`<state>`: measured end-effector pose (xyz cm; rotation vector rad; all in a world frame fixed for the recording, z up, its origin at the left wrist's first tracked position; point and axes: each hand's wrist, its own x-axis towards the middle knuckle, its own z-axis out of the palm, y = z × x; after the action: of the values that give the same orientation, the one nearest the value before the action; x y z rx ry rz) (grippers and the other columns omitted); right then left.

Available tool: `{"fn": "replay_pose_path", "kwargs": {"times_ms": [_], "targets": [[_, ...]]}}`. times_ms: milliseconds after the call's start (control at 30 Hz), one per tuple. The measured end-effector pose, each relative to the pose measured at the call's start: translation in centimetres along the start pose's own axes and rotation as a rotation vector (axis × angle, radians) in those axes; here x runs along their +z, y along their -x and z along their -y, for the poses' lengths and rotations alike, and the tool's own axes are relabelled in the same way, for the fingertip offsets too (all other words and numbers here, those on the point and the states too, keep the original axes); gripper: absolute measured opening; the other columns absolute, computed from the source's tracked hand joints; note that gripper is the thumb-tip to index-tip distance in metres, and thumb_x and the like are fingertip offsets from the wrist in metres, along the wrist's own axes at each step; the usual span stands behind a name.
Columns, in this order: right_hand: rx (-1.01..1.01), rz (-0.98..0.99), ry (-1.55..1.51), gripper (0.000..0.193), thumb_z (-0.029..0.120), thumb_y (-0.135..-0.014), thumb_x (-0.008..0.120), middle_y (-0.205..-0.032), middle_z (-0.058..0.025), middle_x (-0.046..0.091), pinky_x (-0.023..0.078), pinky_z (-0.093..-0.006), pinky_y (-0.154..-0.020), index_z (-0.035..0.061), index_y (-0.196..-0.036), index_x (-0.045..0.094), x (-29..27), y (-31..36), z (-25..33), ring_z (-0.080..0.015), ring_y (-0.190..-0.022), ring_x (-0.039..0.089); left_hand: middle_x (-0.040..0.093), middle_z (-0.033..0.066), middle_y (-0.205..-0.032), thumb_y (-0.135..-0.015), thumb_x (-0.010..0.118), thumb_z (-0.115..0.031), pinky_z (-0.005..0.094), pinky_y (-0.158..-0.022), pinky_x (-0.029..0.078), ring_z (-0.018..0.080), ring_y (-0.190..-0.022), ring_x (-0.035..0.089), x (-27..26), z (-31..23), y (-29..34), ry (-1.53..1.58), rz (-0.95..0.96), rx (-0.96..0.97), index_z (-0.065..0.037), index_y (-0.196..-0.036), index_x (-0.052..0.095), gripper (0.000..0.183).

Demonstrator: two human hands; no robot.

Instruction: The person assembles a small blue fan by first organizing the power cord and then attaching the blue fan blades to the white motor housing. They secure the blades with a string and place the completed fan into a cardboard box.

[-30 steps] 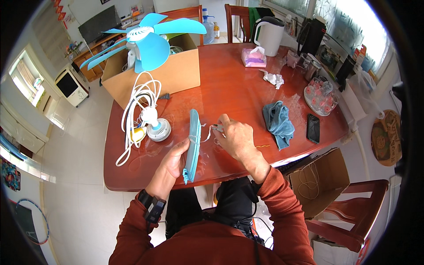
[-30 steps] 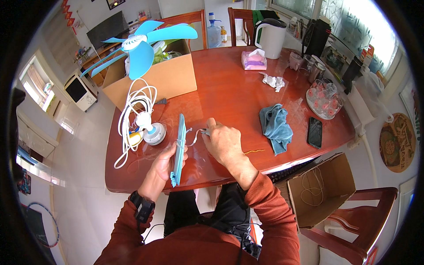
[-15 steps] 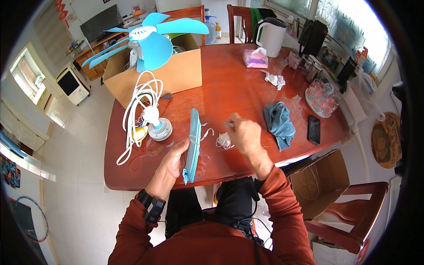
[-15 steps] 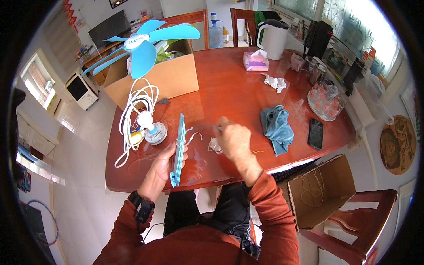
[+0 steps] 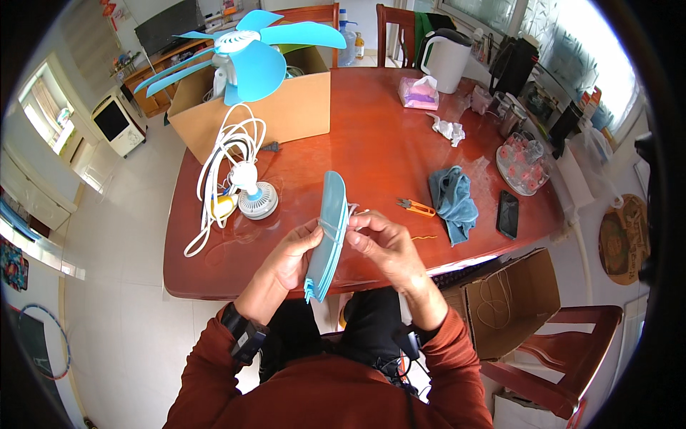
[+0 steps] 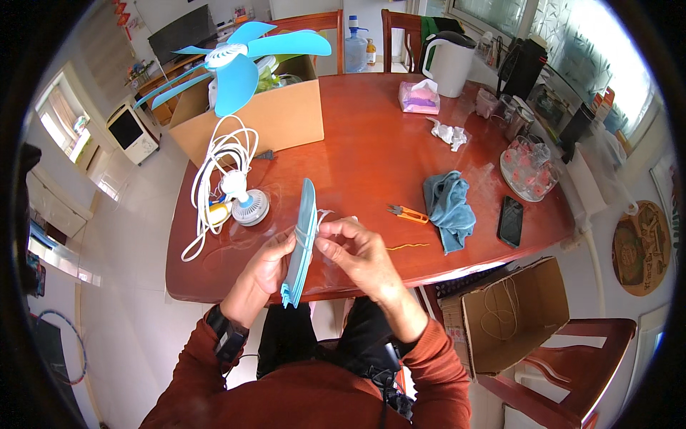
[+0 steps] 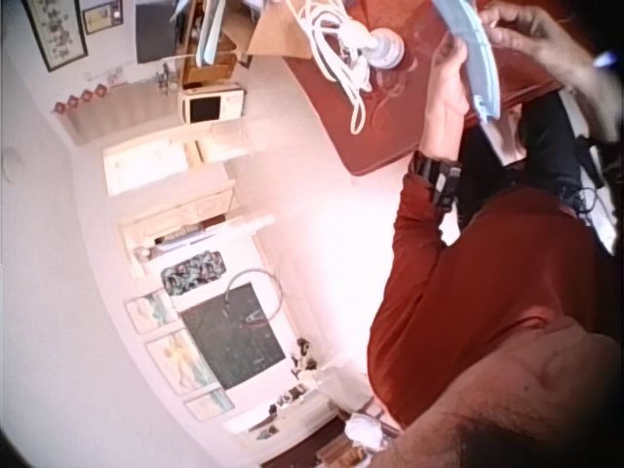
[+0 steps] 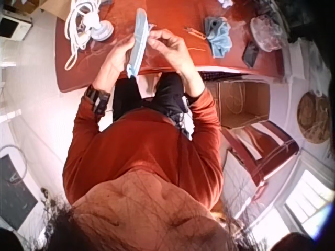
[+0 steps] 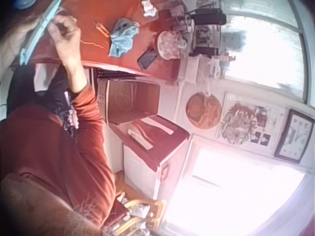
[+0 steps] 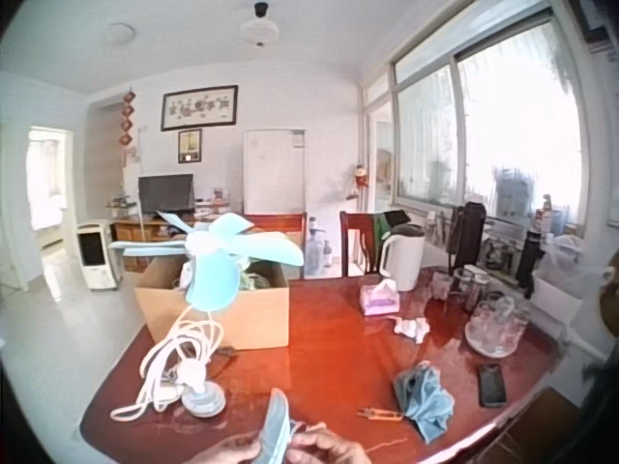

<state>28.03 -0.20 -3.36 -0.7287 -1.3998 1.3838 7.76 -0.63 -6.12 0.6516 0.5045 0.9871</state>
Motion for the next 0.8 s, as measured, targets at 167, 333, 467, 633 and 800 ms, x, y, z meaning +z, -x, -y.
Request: {"fn": "replay_pose_path", "kwargs": {"times_ms": [167, 333, 467, 633, 800], "targets": [[0.158, 0.008, -0.53, 0.004, 0.009, -0.093, 0.064, -0.09, -0.0008, 0.059, 0.042, -0.0222, -0.066, 0.0061, -0.095, 0.064, 1.9, 0.5, 0.0, -0.0074, -0.077, 0.051, 0.065, 0.001, -0.106, -0.092, 0.065, -0.028, 0.0275, -0.07, 0.056, 0.011, -0.089, 0.064, 0.1, 0.3, 0.7, 0.029, 0.032, 0.01, -0.007, -0.134, 0.05, 0.049], [0.185, 0.001, -0.965, 0.008, 0.016, -0.101, 0.051, -0.086, -0.0034, 0.054, 0.045, -0.0264, -0.065, 0.0094, -0.104, 0.055, 2.4, 0.7, -0.4, -0.0128, -0.073, 0.051, 0.05, 0.0009, -0.084, -0.089, 0.07, -0.026, 0.0222, -0.054, 0.043, 0.0111, -0.067, 0.051, 0.2, 0.5, 1.9, 0.389, 0.224, -0.046, -0.005, -0.145, 0.036, 0.068], [0.158, 0.052, -0.958, 0.008, 0.015, -0.1, 0.052, -0.077, -0.0006, 0.045, 0.041, -0.0255, -0.063, 0.0098, -0.106, 0.054, 2.3, 0.1, -0.1, -0.0125, -0.068, 0.046, 0.05, 0.0021, -0.082, -0.088, 0.071, -0.025, 0.0224, -0.053, 0.045, 0.0115, -0.064, 0.051, 0.9, 0.3, 3.1, 0.406, 0.23, -0.059, -0.002, -0.15, 0.024, 0.08], [0.303, 0.095, -0.676, 0.014, 0.012, -0.1, 0.05, -0.071, 0.0011, 0.04, 0.035, -0.0241, -0.058, 0.0071, -0.113, 0.051, 1.2, -1.3, 0.8, -0.0112, -0.063, 0.039, 0.05, 0.0024, -0.078, -0.086, 0.073, -0.026, 0.0226, -0.052, 0.045, 0.0111, -0.06, 0.051, 1.4, -1.1, 4.2, 0.288, 0.196, -0.081, 0.002, -0.149, 0.021, 0.086], [0.355, 0.215, -0.685, 0.012, 0.018, -0.099, 0.055, -0.073, 0.0024, 0.046, 0.037, -0.0231, -0.06, 0.0062, -0.103, 0.055, 0.7, -2.2, 1.0, -0.0091, -0.064, 0.042, 0.049, 0.0018, -0.076, -0.086, 0.073, -0.026, 0.0212, -0.049, 0.043, 0.0106, -0.057, 0.051, 1.4, -1.9, 4.4, 0.205, 0.21, -0.114, 0.002, -0.147, 0.025, 0.083]]}}
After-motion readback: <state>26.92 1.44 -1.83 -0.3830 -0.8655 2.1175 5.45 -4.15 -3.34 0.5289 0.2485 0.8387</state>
